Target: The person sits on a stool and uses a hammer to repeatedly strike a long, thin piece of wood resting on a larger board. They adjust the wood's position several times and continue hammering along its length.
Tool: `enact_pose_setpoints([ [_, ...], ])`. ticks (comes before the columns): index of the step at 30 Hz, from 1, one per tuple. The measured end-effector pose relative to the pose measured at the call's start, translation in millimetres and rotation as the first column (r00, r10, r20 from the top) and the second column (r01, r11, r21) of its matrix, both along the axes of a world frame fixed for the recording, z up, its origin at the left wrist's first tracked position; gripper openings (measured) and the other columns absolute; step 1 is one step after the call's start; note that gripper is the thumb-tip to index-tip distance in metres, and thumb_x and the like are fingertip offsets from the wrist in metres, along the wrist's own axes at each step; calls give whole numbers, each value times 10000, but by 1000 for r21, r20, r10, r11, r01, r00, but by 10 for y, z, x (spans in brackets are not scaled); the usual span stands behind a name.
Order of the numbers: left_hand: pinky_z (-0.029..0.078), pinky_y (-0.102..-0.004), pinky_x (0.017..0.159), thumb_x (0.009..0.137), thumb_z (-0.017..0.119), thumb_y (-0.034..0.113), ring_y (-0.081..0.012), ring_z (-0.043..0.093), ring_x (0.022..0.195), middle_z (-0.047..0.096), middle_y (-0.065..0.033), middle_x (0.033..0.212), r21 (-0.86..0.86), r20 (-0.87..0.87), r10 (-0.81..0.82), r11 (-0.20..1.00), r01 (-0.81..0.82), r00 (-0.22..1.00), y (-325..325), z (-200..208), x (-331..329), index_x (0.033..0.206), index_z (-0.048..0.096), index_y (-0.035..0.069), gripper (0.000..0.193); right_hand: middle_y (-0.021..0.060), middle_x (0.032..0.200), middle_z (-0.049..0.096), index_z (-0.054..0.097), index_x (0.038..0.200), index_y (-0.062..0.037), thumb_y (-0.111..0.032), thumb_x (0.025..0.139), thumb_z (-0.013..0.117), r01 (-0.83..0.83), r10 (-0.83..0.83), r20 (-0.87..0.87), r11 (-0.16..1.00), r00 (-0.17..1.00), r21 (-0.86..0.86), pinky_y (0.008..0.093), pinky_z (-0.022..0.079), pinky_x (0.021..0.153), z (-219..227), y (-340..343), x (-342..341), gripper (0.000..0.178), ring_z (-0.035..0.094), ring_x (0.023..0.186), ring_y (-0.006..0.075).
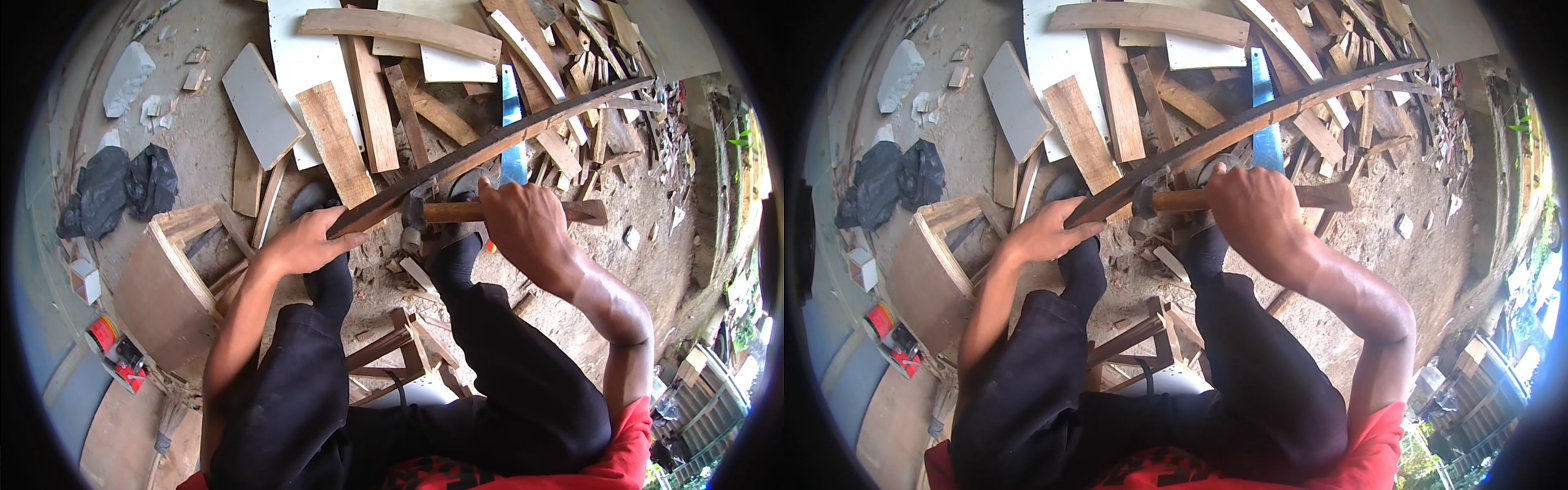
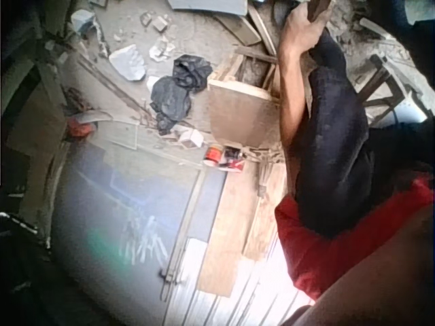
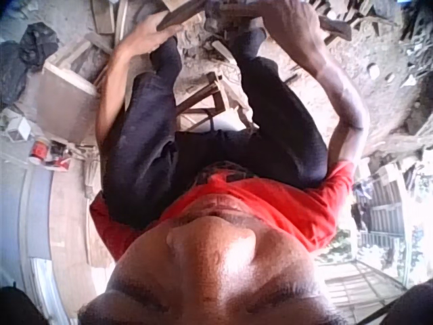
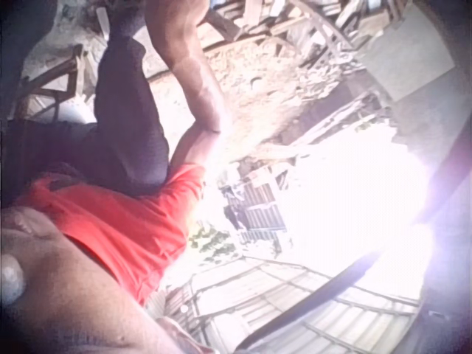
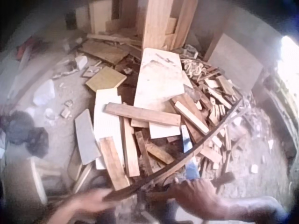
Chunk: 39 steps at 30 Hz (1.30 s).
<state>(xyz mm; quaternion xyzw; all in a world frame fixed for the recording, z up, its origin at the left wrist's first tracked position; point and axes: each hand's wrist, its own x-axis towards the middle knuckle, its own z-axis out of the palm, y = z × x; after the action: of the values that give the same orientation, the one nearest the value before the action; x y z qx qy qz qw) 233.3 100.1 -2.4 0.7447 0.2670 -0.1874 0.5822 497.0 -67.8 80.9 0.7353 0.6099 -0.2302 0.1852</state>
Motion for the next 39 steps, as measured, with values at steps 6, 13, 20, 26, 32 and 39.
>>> enact_pose_setpoints([
  [6,488,-376,934,949,682,372,-246,659,1037,699,-197,1110,-49,-7,7,999,-7,1000,-79,-13,-53,1278,599,-36,531,209,1466,418,419,1480,-97,-388,862,732,-140,115,81,854,990,501,428,501,971,-497,-9,363,751,525,1255,324],
  [13,474,-391,987,949,682,357,-270,651,1114,689,-231,1184,-93,-28,-19,996,17,999,-223,-97,-88,1303,582,-52,550,117,1051,724,669,1203,-68,-338,722,800,-287,499,-70,601,864,746,423,517,991,-1186,127,945,567,685,1049,274],
  [20,403,-226,404,973,645,471,-54,479,482,506,21,645,-432,-231,38,891,-137,972,83,92,-2,1273,572,41,530,102,1222,676,682,1229,-133,-182,822,769,-393,498,39,633,866,667,387,545,995,-871,364,900,419,663,1100,268],
  [26,484,-355,700,958,653,483,-195,602,756,628,-88,820,-44,-142,48,998,-54,989,241,205,40,1190,619,-5,542,71,933,687,660,984,-84,-237,911,696,-229,222,56,956,973,182,330,583,699,-142,79,145,173,686,811,191],
  [32,544,-376,718,938,656,523,-242,703,788,693,-149,855,111,-101,-23,993,34,995,292,202,84,1130,657,-10,566,153,694,614,584,870,-18,-494,933,658,203,-46,-467,935,883,292,458,510,573,-386,-237,-35,486,648,620,353],
  [39,511,-292,559,942,649,548,-116,634,606,631,-47,700,-127,-112,-88,989,74,990,374,105,64,1045,654,4,553,243,668,600,566,833,32,-407,963,662,475,-312,-657,876,687,81,465,481,578,-372,-229,-224,468,622,646,448],
])
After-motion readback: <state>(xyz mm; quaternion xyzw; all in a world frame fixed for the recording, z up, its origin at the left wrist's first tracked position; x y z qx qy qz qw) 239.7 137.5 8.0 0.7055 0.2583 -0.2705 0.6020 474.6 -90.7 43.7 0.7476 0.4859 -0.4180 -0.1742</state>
